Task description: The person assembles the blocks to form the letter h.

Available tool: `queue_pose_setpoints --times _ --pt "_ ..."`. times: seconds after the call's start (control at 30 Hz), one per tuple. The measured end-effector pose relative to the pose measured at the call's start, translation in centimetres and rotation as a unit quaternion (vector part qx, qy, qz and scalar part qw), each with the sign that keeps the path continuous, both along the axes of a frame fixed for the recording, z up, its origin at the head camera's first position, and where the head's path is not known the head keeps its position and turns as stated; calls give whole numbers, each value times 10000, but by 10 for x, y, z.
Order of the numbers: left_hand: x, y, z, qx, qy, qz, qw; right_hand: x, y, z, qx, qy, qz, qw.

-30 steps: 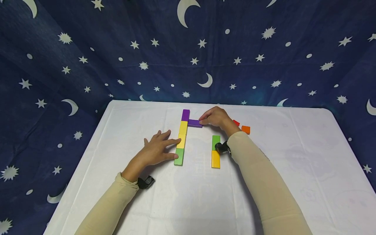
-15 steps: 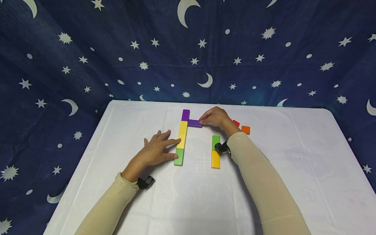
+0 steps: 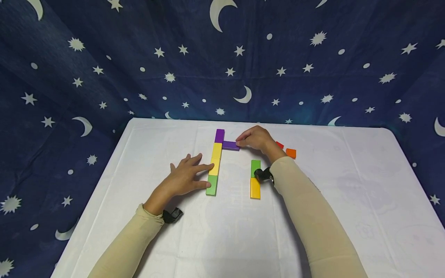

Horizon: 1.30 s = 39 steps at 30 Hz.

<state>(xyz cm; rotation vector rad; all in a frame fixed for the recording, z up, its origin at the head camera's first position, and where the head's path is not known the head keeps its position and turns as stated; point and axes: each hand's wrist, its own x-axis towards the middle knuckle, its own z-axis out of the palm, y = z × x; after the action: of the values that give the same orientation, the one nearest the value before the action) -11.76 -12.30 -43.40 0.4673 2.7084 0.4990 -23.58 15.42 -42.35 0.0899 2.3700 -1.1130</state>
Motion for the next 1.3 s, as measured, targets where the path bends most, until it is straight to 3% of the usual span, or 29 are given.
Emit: queue_pose_setpoints --times 0.3,0.43,0.63,0.8,0.93,1.13,1.3 --pt "1 0 1 76 40 -19 10000 2 12 -1 -383 57 -226 9990" --pt "0 0 0 59 39 -18 10000 3 23 -2 -268 195 -403 9986" --pt "1 -1 1 48 24 -30 10000 11 44 1 -121 573 -337 9977" --pt "0 -1 1 42 20 -35 10000 20 64 11 361 1096 18 9933" --pt "-1 -1 0 17 34 -32 10000 26 79 16 843 1555 463 9831" --pt "-1 0 -1 -11 35 -20 10000 31 102 12 1144 2048 1167 9651" --pt "-1 0 -2 -27 11 -7 10000 37 114 8 1204 2117 1514 9580"
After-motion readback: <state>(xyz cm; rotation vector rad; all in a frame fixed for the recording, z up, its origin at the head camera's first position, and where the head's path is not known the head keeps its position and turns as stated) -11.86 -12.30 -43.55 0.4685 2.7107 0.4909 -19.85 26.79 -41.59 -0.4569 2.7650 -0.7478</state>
